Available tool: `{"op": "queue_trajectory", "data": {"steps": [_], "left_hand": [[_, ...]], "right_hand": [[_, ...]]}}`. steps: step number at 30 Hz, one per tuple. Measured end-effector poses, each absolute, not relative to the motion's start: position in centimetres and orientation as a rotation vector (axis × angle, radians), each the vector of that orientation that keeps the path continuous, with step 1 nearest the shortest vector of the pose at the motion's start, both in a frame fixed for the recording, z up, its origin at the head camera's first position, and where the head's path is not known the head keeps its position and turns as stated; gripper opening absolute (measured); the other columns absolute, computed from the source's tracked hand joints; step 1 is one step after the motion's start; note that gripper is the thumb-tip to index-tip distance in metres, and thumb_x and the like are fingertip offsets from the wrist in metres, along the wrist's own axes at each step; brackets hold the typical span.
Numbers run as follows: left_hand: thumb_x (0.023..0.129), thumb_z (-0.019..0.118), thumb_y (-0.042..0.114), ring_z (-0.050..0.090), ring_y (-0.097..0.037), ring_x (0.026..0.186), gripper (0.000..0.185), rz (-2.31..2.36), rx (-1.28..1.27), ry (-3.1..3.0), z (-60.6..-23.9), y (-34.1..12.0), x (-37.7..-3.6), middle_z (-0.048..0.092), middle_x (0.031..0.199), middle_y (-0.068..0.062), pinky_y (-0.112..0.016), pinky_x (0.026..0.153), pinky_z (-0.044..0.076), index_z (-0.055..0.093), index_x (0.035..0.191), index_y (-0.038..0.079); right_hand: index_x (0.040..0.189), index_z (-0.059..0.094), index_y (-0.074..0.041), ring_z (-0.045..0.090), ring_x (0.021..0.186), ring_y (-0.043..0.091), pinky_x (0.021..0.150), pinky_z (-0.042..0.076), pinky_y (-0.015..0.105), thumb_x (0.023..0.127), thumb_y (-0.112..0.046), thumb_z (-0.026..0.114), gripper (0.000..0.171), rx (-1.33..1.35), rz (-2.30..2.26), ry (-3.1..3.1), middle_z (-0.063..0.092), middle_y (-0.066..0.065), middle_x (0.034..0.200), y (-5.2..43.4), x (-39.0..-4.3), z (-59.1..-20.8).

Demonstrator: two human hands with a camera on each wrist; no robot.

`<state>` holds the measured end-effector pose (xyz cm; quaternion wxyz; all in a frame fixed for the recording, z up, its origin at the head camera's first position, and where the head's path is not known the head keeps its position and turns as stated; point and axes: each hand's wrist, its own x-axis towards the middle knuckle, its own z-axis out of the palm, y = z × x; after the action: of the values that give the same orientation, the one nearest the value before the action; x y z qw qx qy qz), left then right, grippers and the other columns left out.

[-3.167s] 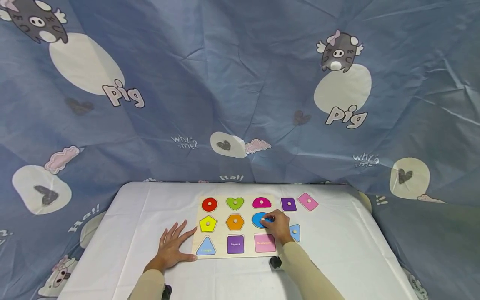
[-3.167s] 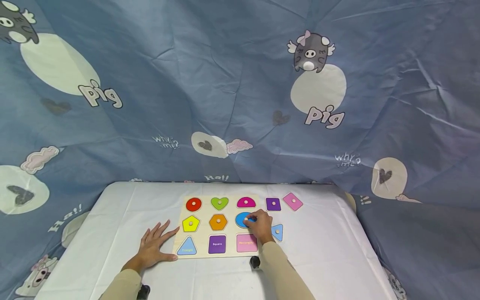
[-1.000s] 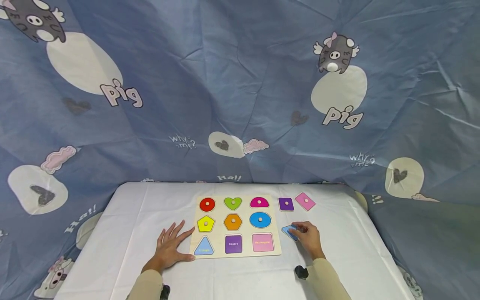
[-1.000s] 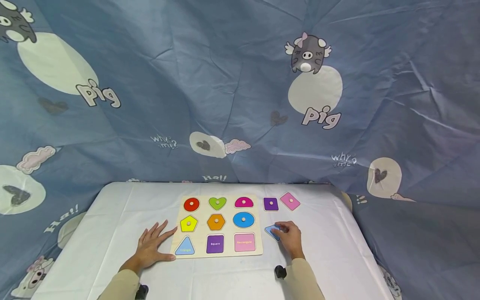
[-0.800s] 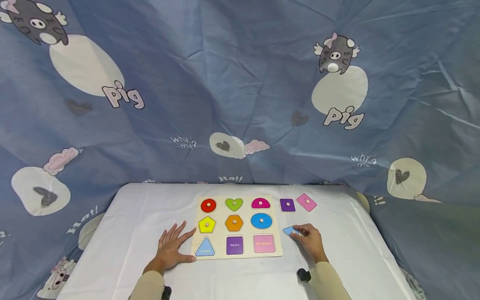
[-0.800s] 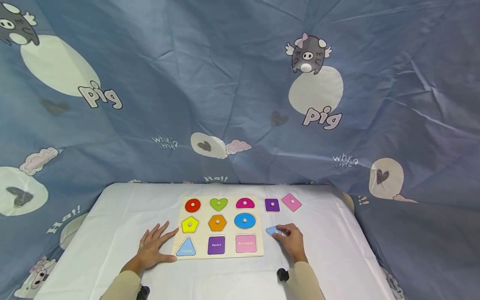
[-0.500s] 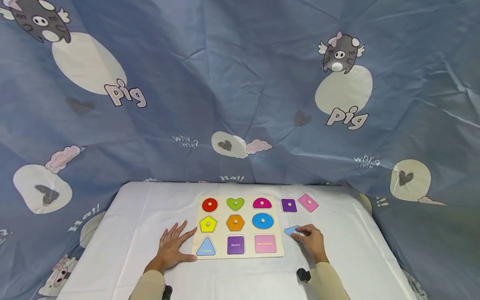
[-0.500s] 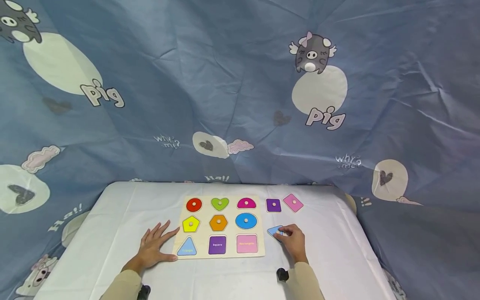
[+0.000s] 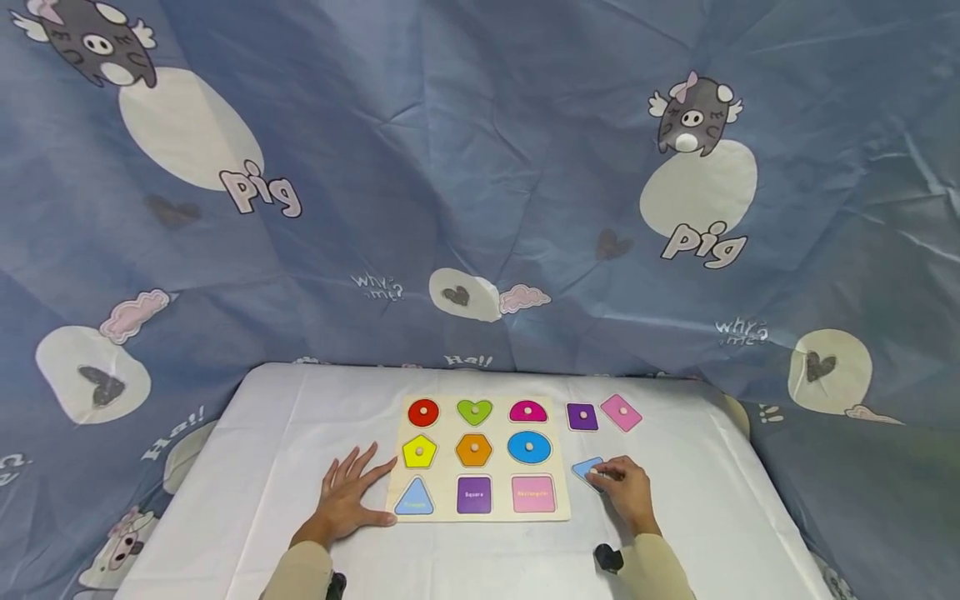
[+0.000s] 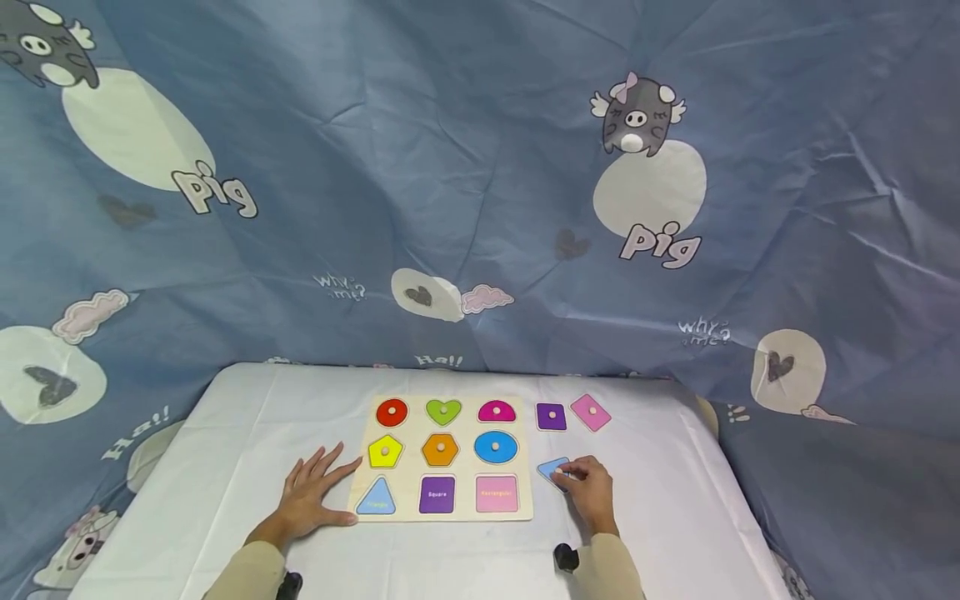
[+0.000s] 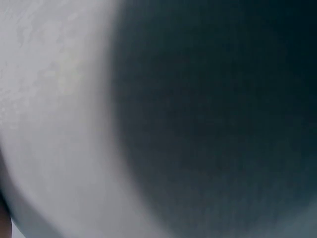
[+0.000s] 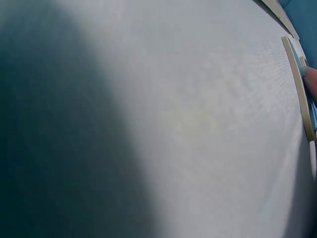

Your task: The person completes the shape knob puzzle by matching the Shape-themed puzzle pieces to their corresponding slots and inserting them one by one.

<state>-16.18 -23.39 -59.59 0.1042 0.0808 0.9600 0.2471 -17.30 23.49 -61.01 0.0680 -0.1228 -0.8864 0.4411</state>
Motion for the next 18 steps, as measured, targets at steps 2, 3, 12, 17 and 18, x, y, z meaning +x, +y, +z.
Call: {"op": "queue_trajectory", "data": {"steps": [2,3,12,17,18], "left_hand": [[0.057,0.085,0.054,0.009,-0.041,0.143,0.095,0.728,0.24,2.831,-59.55,-23.41,-16.1,0.024,0.157,-0.016,-0.061,0.113,-0.005,0.051,0.14,0.022],[0.058,0.084,0.054,0.009,-0.041,0.143,0.095,0.724,0.24,2.831,-59.55,-23.44,-16.09,0.024,0.157,-0.016,-0.061,0.113,-0.005,0.051,0.141,0.022],[0.058,0.082,0.058,0.008,-0.04,0.144,0.096,0.706,0.274,2.867,-59.45,-23.98,-16.47,0.022,0.158,-0.015,-0.061,0.113,-0.004,0.05,0.142,0.023],[0.057,0.083,0.058,0.008,-0.04,0.144,0.097,0.733,0.279,2.85,-59.6,-23.76,-16.26,0.022,0.158,-0.015,-0.06,0.113,-0.004,0.05,0.141,0.023],[0.057,0.083,0.058,0.008,-0.04,0.144,0.097,0.74,0.277,2.841,-59.68,-23.66,-16.24,0.022,0.158,-0.015,-0.06,0.113,-0.005,0.05,0.141,0.023]], "right_hand": [[0.084,0.076,-0.002,0.053,0.08,0.015,0.07,0.045,0.022,0.074,-0.007,0.081,0.012,-0.37,1.338,-2.664,0.063,0.004,0.085,23.39,-17.19,-61.05],[0.084,0.076,-0.001,0.053,0.08,0.016,0.07,0.045,0.023,0.075,-0.007,0.081,0.012,-0.37,1.345,-2.658,0.063,0.005,0.085,23.32,-17.16,-61.04],[0.088,0.076,-0.001,0.052,0.079,0.014,0.067,0.043,0.021,0.076,-0.008,0.08,0.015,-0.378,1.375,-2.61,0.064,0.005,0.086,22.76,-17.71,-60.9],[0.089,0.076,-0.001,0.051,0.077,0.012,0.066,0.042,0.02,0.075,-0.009,0.081,0.017,-0.389,1.394,-2.581,0.065,0.004,0.085,22.78,-17.18,-60.85],[0.088,0.076,-0.001,0.051,0.076,0.011,0.065,0.043,0.02,0.075,-0.008,0.082,0.017,-0.384,1.398,-2.57,0.065,0.004,0.085,22.84,-17.0,-60.82]]}}
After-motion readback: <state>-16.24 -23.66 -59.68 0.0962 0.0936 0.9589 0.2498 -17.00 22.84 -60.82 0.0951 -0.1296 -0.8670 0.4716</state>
